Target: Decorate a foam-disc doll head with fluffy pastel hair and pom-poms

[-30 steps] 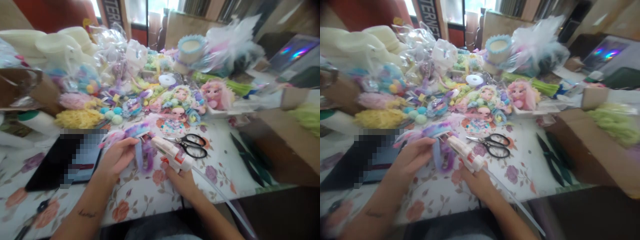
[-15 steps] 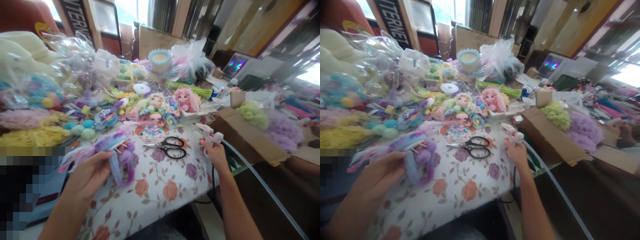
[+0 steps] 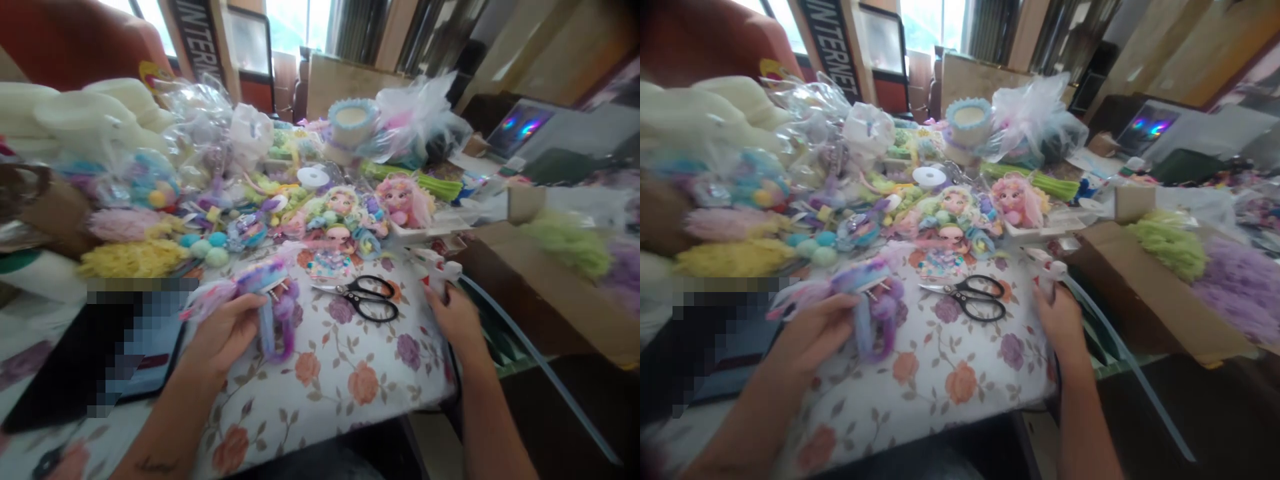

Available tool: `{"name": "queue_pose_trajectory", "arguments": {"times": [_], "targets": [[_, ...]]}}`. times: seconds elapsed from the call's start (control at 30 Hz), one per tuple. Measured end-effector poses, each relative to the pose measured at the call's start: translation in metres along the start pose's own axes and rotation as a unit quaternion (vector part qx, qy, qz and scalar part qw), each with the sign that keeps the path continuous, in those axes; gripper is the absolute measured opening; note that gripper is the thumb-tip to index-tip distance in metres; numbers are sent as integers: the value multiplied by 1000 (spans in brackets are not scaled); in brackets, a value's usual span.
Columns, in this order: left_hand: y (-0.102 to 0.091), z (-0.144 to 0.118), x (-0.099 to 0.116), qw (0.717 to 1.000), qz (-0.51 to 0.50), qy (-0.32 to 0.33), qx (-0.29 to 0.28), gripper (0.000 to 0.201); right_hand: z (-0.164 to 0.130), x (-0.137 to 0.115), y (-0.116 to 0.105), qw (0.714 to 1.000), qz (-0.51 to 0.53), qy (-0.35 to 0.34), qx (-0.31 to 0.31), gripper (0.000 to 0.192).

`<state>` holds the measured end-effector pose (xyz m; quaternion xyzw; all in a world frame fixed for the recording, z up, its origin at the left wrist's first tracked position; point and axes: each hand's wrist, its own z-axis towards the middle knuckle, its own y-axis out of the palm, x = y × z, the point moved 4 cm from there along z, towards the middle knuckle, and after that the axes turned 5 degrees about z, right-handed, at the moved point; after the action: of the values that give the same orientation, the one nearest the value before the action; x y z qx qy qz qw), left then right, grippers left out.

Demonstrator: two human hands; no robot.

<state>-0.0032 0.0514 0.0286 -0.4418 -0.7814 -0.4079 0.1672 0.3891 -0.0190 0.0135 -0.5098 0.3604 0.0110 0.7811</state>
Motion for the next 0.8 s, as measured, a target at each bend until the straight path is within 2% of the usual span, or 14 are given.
{"name": "queue_pose_trajectory", "arguments": {"times": [0.03,0.1,0.13,0.17,0.23,0.27,0.33,0.4,0.5,0.63,0.8], "targets": [[-1,0,0,1000,-2,5,1,40,-11,-3,-3,1000,-21,-11,17,58],[-3,1,-1,1000,-12,15,11,36,-35,-18,-10,985,-111,-73,114,52],[-4,1,-2,1000,-18,18,13,36,-48,-30,-11,975,-120,-113,147,46],[-5,1,-2,999,-23,22,11,35,-59,-44,-9,967,-108,-160,167,40],[-6,2,-3,999,-25,28,-1,34,-79,-80,-1,952,-40,-257,163,26],[-6,3,-3,999,-22,33,-7,33,-86,-100,5,944,2,-301,136,19],[-7,4,-3,999,-17,46,-14,32,-94,-140,21,931,104,-347,35,15],[-8,6,-3,998,-13,58,-14,30,-97,-175,38,914,188,-353,-65,15],[-10,9,-3,997,-4,69,-16,24,-96,-212,65,907,213,-322,-166,18],[-12,12,-3,996,5,82,-24,18,-95,-232,97,910,177,-284,-243,22],[-12,14,-3,996,4,81,-47,17,-103,-232,117,906,226,-231,-272,24]]}}
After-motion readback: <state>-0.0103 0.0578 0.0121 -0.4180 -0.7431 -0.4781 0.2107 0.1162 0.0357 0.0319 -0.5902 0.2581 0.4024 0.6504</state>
